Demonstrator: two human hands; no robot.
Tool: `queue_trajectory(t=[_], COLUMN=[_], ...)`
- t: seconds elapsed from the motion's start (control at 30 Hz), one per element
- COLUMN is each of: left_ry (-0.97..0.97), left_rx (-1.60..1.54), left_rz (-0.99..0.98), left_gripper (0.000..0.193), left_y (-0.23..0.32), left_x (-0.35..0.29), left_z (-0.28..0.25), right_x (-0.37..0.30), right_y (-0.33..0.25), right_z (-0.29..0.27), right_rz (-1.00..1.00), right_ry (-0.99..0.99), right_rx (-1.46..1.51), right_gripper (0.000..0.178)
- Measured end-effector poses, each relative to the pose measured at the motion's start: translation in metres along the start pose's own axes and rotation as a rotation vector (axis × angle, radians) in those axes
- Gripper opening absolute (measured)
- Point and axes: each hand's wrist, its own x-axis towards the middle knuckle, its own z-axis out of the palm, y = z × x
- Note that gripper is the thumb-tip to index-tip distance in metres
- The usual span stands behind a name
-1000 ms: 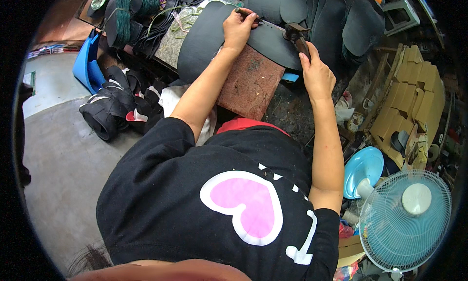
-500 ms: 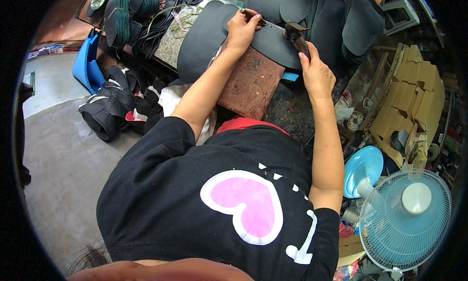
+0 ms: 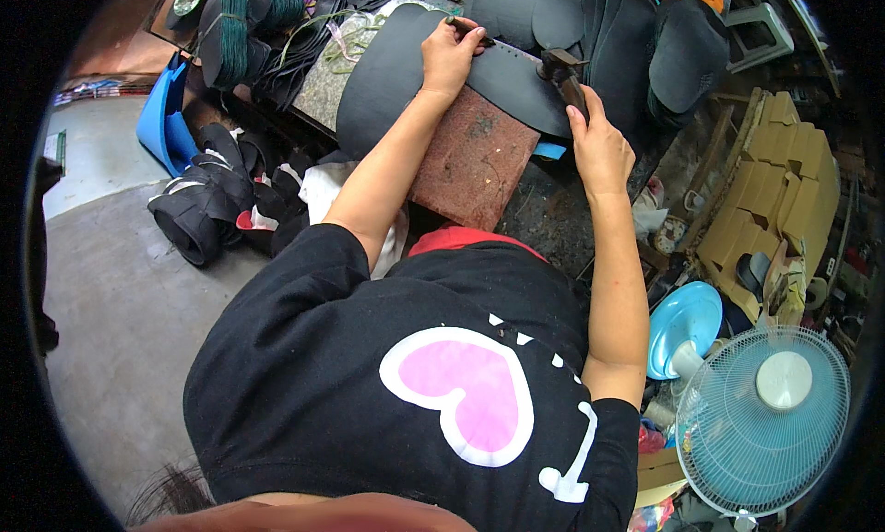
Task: The person uses a hammer and a small metal tool to repeatedly tap along the edge of a shoe sole placed on a brick. They adjust the sole's position several times and continue hammering along its perimeter.
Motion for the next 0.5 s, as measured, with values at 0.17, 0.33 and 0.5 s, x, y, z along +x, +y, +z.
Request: queue_trajectory(t=[0.17,0.33,0.5], left_ry=[0.029,-0.014,-0.063], left_rx=[0.115,-0.153,-0.002], left_rz=[0.090,0.029,0.005], left_gripper=[0.012,0.013,0.012], left_y=[0.000,0.004,0.007], left_x=[0.000,-0.005,-0.009], left_z=[0.003,0.008,0.011], right_x=[0.001,0.001,0.001], right_y=[-0.001,0.000,-0.001], right_z=[-0.002,-0.002,-0.002], right_rz=[0.036,0.037,0.031], right_ry=[-0.050,-0.050,-0.040], right_rx=[0.039,0.038,0.038], right_gripper=[0.049,0.049,0.049])
